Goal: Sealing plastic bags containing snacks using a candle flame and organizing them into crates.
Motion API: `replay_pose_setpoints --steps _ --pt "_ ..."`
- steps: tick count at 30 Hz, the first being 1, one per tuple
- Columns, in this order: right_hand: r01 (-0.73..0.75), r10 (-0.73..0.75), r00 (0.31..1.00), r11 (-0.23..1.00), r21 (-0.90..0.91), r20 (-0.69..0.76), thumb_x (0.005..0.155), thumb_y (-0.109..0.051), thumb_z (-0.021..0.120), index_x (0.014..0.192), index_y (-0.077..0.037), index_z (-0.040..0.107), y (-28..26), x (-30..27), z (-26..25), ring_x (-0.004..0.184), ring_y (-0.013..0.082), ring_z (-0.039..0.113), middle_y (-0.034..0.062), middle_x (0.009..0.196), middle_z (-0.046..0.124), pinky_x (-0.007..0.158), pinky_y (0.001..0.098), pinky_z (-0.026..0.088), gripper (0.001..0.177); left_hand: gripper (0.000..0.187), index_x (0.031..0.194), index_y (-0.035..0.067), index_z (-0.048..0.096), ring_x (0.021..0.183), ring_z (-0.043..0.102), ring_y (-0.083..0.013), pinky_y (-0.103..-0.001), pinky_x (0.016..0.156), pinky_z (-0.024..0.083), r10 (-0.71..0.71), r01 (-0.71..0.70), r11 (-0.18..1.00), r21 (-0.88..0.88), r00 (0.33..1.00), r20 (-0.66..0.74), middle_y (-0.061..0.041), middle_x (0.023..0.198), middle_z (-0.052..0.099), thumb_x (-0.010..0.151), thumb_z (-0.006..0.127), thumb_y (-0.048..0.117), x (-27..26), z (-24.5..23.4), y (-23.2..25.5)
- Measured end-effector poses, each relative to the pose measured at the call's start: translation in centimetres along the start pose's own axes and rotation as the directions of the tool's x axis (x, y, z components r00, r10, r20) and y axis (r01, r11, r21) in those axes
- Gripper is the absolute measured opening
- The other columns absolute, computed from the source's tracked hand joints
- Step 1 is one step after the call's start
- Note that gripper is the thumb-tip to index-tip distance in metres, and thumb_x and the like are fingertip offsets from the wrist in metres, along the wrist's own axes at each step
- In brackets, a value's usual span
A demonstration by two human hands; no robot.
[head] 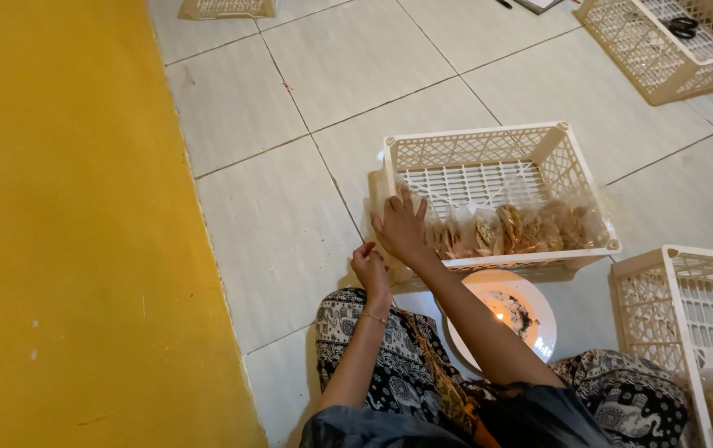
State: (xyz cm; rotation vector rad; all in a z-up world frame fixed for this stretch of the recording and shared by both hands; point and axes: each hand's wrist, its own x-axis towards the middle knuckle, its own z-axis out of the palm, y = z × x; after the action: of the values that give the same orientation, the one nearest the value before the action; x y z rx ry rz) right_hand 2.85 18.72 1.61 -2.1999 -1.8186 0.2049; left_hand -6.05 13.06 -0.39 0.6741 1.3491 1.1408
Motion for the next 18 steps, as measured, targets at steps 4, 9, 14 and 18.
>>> replay_pose_setpoints --steps 4,9,14,18 --pt "0.039 -0.034 0.997 0.997 0.071 -0.068 0.11 -0.045 0.039 0.142 0.003 0.057 0.2 -1.0 -2.5 0.156 0.0376 0.025 0.0189 0.147 0.056 0.12 0.0691 0.007 0.061 0.026 0.116 0.003 0.058 0.079 0.054 -0.0132 -0.026 0.064 0.051 0.049 -0.048 0.999 0.026 0.998 -0.046 -0.009 0.108 0.046 0.094 0.044 0.004 -1.8 0.0 2.1" --pt "0.328 -0.149 0.915 0.816 0.476 -0.375 0.107 -0.023 0.059 0.136 0.003 0.065 0.2 -3.5 -8.1 0.146 0.0476 0.038 0.0253 0.134 0.065 0.119 0.0613 0.029 0.039 0.025 0.117 0.006 0.055 0.102 0.053 -0.0207 -0.037 0.089 0.048 0.256 -0.25 0.964 0.091 0.965 -0.062 -0.014 0.12 0.042 0.092 0.049 0.004 -3.4 -0.2 3.2" --pt "0.414 -0.09 0.896 0.525 0.744 -0.435 0.101 -0.007 0.066 0.135 -0.005 0.069 1.1 -8.9 -16.6 0.141 0.0364 0.05 0.0156 0.133 0.068 0.117 0.0497 0.04 0.034 0.047 0.139 0.01 0.044 0.121 0.046 -0.0206 -0.035 0.099 0.039 0.482 -0.48 0.876 0.054 0.876 -0.026 -0.011 0.136 0.04 0.098 0.059 0.028 -4.4 -1.5 2.7" --pt "0.36 -0.017 0.931 0.22 0.907 -0.365 0.096 0.004 0.066 0.127 0.004 0.07 2.0 -14.5 -21.2 0.125 0.033 0.066 0.0189 0.123 0.07 0.108 0.0463 0.053 0.031 0.066 0.153 0.018 0.025 0.146 0.028 -0.02 -0.043 0.123 0.019 0.739 -0.749 0.659 0.075 0.662 0.122 -0.005 0.156 0.027 0.103 0.047 0.055 -7.6 -2.8 3.9"
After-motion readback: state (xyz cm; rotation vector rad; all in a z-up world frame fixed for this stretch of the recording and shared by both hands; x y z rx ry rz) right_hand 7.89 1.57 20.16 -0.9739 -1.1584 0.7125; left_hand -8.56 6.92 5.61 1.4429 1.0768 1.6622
